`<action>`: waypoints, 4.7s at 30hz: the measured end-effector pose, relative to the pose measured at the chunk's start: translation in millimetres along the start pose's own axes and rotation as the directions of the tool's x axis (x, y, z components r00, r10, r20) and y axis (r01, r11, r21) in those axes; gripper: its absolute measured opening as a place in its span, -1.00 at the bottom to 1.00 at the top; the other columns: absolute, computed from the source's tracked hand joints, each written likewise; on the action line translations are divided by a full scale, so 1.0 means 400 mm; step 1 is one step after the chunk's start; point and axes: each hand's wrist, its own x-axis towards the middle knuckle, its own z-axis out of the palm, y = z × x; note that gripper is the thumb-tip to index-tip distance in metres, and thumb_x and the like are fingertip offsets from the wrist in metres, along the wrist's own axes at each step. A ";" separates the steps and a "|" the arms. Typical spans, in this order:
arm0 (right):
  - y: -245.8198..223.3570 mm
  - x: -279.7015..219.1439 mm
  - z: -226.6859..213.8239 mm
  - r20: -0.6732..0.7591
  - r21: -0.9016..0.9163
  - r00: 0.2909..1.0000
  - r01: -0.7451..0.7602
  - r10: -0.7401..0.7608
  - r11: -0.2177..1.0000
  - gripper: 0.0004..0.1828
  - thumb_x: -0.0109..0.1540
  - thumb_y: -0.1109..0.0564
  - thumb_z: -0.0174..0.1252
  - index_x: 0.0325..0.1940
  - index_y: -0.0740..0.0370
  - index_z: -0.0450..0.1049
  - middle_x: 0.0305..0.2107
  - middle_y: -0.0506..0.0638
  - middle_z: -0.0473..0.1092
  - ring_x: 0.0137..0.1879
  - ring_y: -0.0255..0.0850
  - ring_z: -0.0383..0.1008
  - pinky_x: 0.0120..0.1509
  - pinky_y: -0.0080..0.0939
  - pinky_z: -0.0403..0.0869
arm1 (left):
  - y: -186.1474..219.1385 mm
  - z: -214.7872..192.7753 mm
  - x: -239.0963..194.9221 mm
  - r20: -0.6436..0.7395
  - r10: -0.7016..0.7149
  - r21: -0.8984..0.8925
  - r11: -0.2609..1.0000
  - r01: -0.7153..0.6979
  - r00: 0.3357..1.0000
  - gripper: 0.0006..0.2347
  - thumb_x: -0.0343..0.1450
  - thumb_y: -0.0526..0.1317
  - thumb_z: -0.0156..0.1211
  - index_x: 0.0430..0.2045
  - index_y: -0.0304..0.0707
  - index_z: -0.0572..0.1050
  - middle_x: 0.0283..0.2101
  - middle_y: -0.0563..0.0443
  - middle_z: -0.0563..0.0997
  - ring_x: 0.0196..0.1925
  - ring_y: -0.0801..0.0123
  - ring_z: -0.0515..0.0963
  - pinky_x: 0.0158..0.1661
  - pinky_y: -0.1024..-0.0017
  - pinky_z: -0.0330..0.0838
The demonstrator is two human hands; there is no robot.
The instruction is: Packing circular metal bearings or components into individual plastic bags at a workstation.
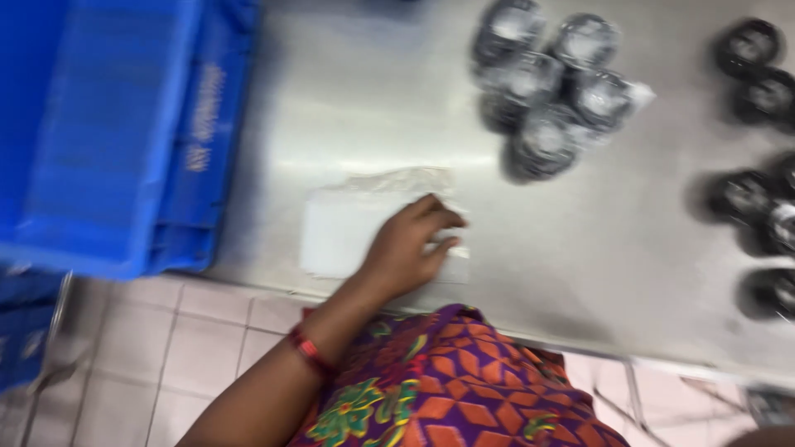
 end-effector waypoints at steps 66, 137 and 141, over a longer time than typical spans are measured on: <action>0.027 0.256 0.587 0.178 0.964 0.958 -0.216 0.227 0.155 -0.72 0.26 0.01 0.28 -0.42 0.25 0.52 -0.61 -0.05 0.50 -0.65 -0.43 0.39 -0.62 -0.45 0.23 | -0.111 0.139 0.059 0.034 -0.064 -0.360 0.930 0.072 0.997 -0.91 0.36 -0.31 0.40 -0.38 -0.32 0.61 -0.28 0.10 0.61 -0.31 0.56 0.57 -0.31 0.58 0.45; -0.012 0.317 0.607 -0.579 0.556 0.811 0.470 -0.087 0.686 -0.28 0.21 0.05 0.41 0.38 0.27 0.28 0.24 0.10 0.28 0.33 -0.06 0.36 0.36 -0.11 0.40 | 0.089 0.000 0.128 -0.104 0.299 -0.444 0.840 -0.314 0.948 -0.70 0.63 -0.02 0.03 -0.30 -0.30 0.50 0.08 0.06 0.61 0.41 0.17 0.45 0.42 0.21 0.31; 0.028 0.313 0.645 -0.483 0.778 0.870 0.373 0.101 0.506 -0.69 0.27 0.11 0.35 0.03 0.21 0.46 -0.13 -0.07 0.46 -0.01 -0.24 0.49 0.11 -0.22 0.50 | 0.100 -0.016 0.098 0.010 0.364 -0.289 0.893 -0.346 0.931 -0.84 0.51 -0.14 0.20 -0.34 -0.24 0.53 0.25 -0.14 0.44 0.44 -0.07 0.29 0.40 0.09 0.18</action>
